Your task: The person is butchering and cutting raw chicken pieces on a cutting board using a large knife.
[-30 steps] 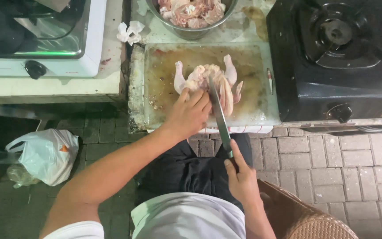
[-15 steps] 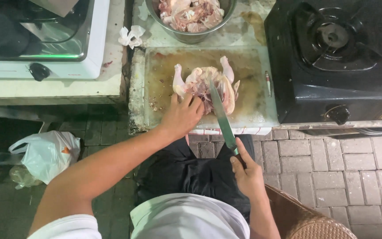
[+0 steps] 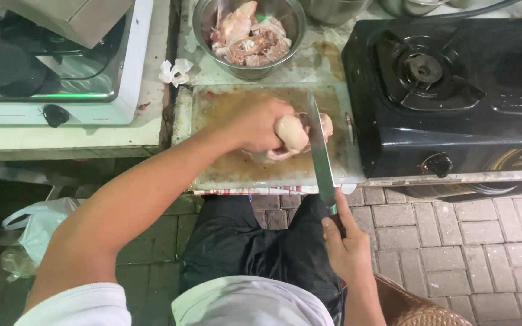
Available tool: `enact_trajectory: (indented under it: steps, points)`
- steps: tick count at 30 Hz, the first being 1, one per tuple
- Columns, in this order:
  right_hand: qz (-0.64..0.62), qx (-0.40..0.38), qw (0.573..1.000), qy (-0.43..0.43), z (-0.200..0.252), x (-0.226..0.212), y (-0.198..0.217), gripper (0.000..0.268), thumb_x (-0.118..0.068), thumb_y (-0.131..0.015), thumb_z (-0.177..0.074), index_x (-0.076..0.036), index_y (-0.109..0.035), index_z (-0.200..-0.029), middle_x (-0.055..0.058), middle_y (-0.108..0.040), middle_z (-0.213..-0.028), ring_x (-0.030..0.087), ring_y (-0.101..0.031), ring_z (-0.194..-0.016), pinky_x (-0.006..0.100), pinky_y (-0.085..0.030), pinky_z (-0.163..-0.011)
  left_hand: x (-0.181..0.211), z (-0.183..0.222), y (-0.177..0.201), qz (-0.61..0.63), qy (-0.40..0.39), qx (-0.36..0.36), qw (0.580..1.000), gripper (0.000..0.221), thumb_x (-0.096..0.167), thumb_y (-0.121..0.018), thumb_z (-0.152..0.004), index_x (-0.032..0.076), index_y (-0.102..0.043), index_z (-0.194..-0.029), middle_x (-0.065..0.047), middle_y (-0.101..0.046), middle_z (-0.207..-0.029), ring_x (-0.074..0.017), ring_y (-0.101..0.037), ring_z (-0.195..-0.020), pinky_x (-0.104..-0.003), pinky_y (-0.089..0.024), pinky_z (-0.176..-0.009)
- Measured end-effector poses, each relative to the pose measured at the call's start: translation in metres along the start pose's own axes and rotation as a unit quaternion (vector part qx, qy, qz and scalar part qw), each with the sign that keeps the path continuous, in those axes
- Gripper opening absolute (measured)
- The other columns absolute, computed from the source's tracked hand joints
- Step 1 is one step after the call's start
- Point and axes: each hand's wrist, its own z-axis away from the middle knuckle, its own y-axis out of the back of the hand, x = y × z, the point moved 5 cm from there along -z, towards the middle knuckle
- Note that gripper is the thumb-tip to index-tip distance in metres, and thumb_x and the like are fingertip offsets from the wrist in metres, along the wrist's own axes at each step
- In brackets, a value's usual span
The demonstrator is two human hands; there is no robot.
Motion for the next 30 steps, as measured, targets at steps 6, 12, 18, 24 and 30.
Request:
enact_trajectory:
  steps: [6,12,18,24,30]
  points:
    - [0.213,-0.092,0.973,-0.017,0.000,-0.046,-0.010,0.060,-0.031,-0.049,-0.096,-0.046,-0.035,-0.153,0.007,-0.040,-0.051,0.021,-0.037,-0.045,0.033,-0.034,-0.051,-0.114,0.029,-0.055,0.440,0.312,0.028,0.842,0.030,0.012,-0.063,-0.081,0.006,-0.068,-0.109,-0.009,-0.066,-0.088,-0.0188,-0.060,-0.068,-0.028,-0.044,-0.050]
    - [0.314,-0.170,0.934,-0.030,-0.012,-0.063,-0.042,0.060,-0.034,-0.042,-0.098,-0.055,-0.027,-0.152,0.016,-0.065,-0.077,0.037,-0.058,-0.070,0.042,-0.044,-0.063,-0.160,0.081,-0.049,0.495,0.413,0.160,0.747,0.012,0.019,-0.059,-0.071,0.010,-0.063,-0.079,-0.006,-0.051,-0.061,-0.0170,-0.041,-0.046,-0.029,-0.022,-0.037]
    - [0.302,-0.170,0.935,-0.082,-0.002,-0.087,-0.049,0.059,-0.034,-0.043,-0.097,-0.054,-0.032,-0.151,0.004,-0.057,-0.109,0.030,-0.057,-0.099,0.037,-0.042,-0.081,-0.178,0.076,-0.048,0.405,0.412,0.085,0.812,0.031,0.034,-0.051,-0.088,0.006,-0.062,-0.083,-0.010,-0.056,-0.060,-0.0161,-0.039,-0.038,-0.029,-0.027,-0.037]
    - [0.279,-0.120,0.939,-0.163,0.012,-0.075,-0.030,0.059,-0.030,-0.046,-0.097,-0.052,-0.038,-0.151,0.004,-0.067,-0.102,0.026,-0.059,-0.088,0.031,-0.044,-0.081,-0.184,0.025,-0.049,0.276,0.282,-0.006,0.919,0.022,0.026,-0.058,-0.075,0.014,-0.066,-0.091,-0.008,-0.064,-0.088,-0.0211,-0.052,-0.068,-0.034,-0.035,-0.056]
    - [0.293,-0.072,0.949,-0.097,-0.010,-0.075,-0.026,0.059,-0.034,-0.047,-0.096,-0.053,-0.037,-0.150,0.012,-0.057,-0.064,0.025,-0.049,-0.058,0.033,-0.042,-0.064,-0.167,0.043,-0.025,0.318,0.210,-0.003,0.925,0.046,0.027,-0.059,-0.077,0.024,-0.062,-0.122,-0.002,-0.063,-0.120,-0.0185,-0.058,-0.099,-0.034,-0.043,-0.081]
